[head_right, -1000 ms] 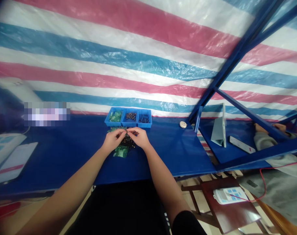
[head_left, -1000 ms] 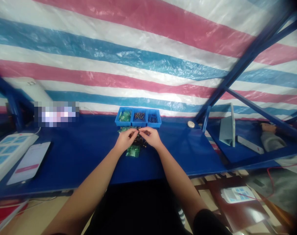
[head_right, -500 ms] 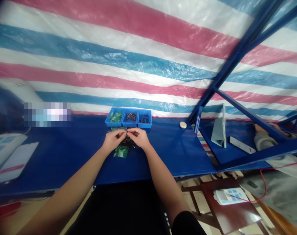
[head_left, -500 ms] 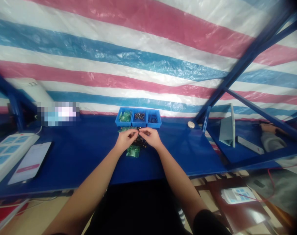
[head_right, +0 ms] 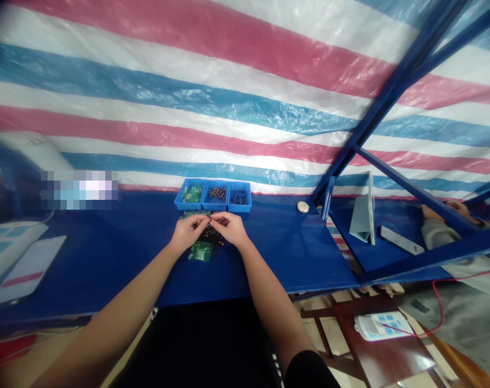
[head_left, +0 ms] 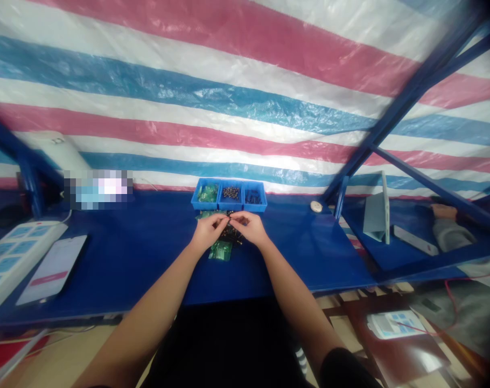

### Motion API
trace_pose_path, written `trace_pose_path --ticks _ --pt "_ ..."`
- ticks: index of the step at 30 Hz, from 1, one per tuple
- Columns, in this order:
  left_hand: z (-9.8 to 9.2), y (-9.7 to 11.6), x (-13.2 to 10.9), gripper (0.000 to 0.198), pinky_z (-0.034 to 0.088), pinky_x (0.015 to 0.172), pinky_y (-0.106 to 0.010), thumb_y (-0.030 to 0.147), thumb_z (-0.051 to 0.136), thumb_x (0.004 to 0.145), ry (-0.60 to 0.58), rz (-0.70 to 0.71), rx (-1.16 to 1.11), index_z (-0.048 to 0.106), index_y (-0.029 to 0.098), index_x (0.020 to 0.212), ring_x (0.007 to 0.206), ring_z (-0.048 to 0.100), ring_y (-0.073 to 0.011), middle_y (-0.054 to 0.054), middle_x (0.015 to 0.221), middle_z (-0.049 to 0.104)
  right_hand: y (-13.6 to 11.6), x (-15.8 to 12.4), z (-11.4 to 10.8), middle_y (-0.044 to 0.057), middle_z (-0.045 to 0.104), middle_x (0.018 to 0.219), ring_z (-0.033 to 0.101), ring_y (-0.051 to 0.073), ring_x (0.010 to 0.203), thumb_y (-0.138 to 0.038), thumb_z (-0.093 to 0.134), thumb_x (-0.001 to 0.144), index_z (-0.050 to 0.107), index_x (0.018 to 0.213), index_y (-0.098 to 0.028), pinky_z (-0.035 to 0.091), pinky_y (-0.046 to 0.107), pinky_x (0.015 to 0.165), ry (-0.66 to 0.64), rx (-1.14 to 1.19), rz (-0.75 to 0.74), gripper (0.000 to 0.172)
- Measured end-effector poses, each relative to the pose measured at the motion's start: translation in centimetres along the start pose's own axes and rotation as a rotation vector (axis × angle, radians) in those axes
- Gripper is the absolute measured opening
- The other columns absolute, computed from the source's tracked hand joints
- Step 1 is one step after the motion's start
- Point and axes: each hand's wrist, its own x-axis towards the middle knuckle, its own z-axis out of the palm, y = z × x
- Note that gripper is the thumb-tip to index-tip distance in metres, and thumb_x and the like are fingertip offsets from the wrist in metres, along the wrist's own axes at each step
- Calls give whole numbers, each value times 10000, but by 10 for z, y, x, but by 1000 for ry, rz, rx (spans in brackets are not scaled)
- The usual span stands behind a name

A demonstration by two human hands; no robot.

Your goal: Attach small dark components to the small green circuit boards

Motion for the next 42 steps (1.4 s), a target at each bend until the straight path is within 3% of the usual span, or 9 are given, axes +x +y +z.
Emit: trace_pose_path --ticks 13,25,34,42 --pt "-1 1 -1 269 448 568 -232 425 557 882 5 -30 -28 705 203 905 568 573 -119 9 680 669 5 0 1 80 739 916 694 197 788 -428 718 745 723 937 -186 560 324 736 -5 68 24 309" --pt "3 -3 -1 207 406 544 -195 359 578 876 -14 19 -55 672 186 940 498 494 -79 56 558 531 4 0 1 71 737 875 672 175 723 -385 733 736 731 965 -179 543 298 683 -10 95 24 308" --pt "2 -4 -1 230 428 551 -206 353 552 891 -71 83 1 705 193 952 526 540 -97 12 641 636 -3 -2 0 52 728 846 642 160 687 -383 721 746 745 955 -204 526 284 649 -30 58 -25 276" --pt "2 -6 -1 236 415 570 -212 371 558 880 -54 29 112 708 210 963 546 554 -105 18 644 630 6 4 1 75 743 867 680 191 721 -402 740 710 744 940 -170 568 329 695 26 171 126 327"
